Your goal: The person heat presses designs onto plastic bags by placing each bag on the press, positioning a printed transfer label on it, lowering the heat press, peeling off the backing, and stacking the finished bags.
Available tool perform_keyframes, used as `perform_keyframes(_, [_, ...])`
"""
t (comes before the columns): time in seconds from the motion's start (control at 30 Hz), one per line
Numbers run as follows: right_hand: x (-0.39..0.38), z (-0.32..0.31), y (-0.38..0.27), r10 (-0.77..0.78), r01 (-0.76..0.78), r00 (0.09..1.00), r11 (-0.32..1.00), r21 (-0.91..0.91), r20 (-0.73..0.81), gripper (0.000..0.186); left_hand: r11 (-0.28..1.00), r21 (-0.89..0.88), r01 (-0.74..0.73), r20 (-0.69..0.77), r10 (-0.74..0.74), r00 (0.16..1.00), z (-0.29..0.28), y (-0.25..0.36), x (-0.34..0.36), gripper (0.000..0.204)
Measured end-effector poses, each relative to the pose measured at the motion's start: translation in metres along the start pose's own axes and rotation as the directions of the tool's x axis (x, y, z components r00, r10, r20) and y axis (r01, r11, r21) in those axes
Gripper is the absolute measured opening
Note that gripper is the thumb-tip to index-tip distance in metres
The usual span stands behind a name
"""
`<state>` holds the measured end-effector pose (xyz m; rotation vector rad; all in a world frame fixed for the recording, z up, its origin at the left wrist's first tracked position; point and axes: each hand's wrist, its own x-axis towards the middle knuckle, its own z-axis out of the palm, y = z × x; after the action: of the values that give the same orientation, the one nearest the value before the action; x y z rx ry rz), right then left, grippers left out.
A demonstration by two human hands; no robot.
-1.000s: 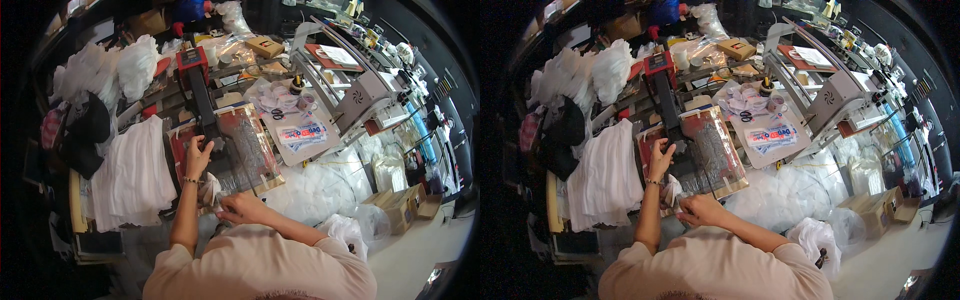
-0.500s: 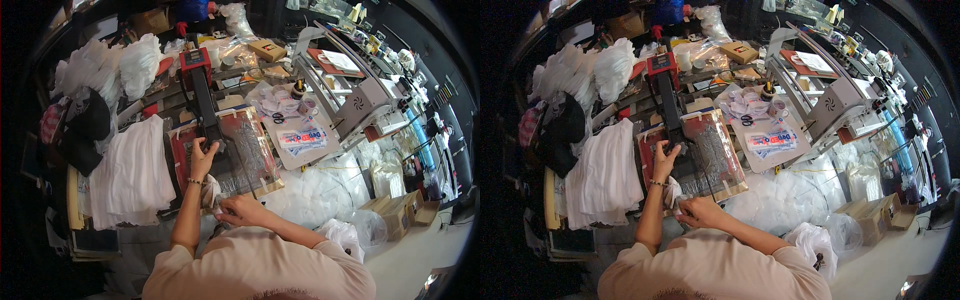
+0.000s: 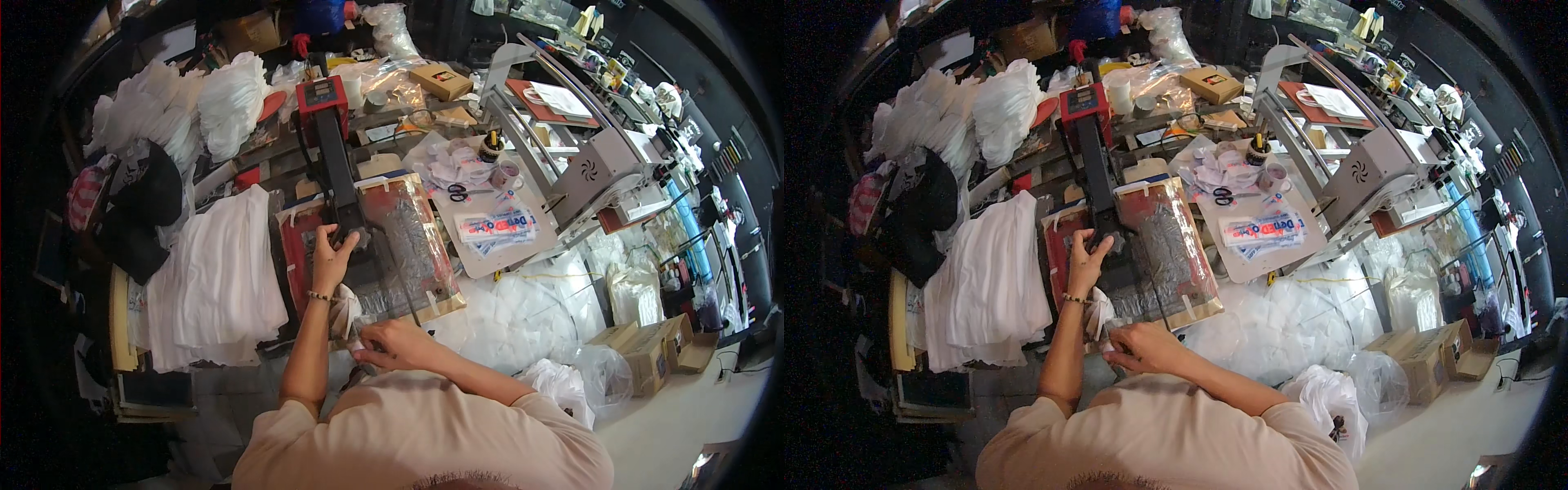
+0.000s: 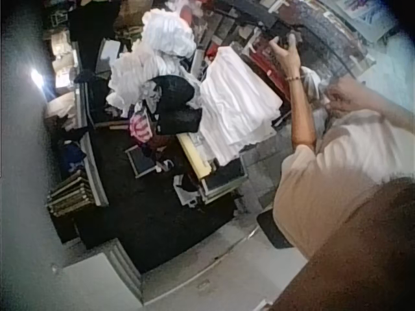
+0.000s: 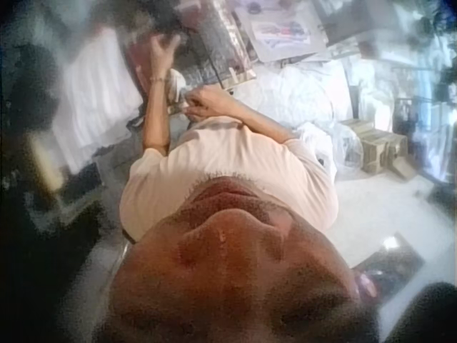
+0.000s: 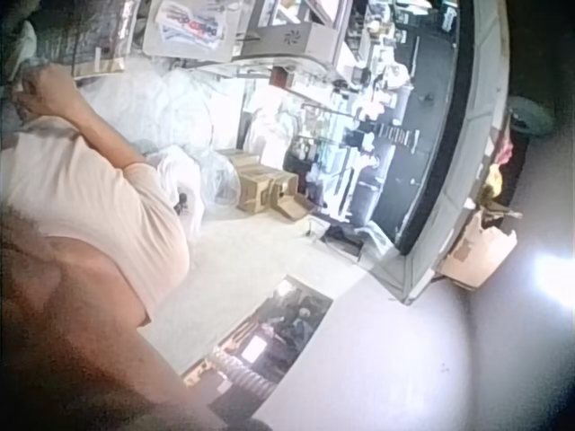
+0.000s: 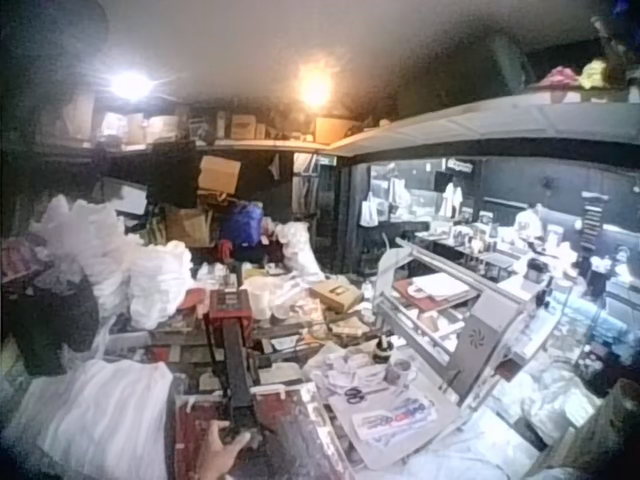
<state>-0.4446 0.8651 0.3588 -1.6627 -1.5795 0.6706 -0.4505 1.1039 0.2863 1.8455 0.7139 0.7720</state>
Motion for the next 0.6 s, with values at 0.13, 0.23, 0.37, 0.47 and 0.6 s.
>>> perform_keyframes(0.13, [0.000, 0.002, 0.002, 0.000, 0.000, 1.000, 1.000, 0.001, -0.008, 0.039, 0.998, -0.034, 0.051, 0.017, -0.051, 0.999, -0.001, -0.006, 0.002, 0.056])
perform_keyframes(0.23, [0.001, 0.001, 0.004, -0.028, 0.028, 0.999, 1.000, -0.003, -0.025, 0.040, 0.999, -0.049, 0.023, 0.004, -0.023, 1.000, 0.000, -0.002, 0.002, 0.056])
perform_keyframes(0.37, [0.002, 0.006, 0.011, -0.041, 0.041, 0.999, 0.999, -0.005, -0.019, 0.040, 0.997, -0.038, 0.064, 0.015, -0.064, 0.998, 0.001, -0.001, 0.003, 0.055])
perform_keyframes(0.47, [0.003, 0.004, 0.006, -0.014, 0.014, 1.000, 1.000, 0.014, 0.014, 0.040, 0.999, -0.048, 0.007, -0.021, -0.008, 1.000, -0.001, -0.009, 0.003, 0.055])
perform_keyframes(0.6, [0.001, 0.000, 0.000, 0.003, -0.003, 1.000, 1.000, -0.013, 0.028, 0.040, 0.998, -0.050, 0.031, -0.009, -0.031, 0.999, 0.002, -0.006, 0.001, 0.054])
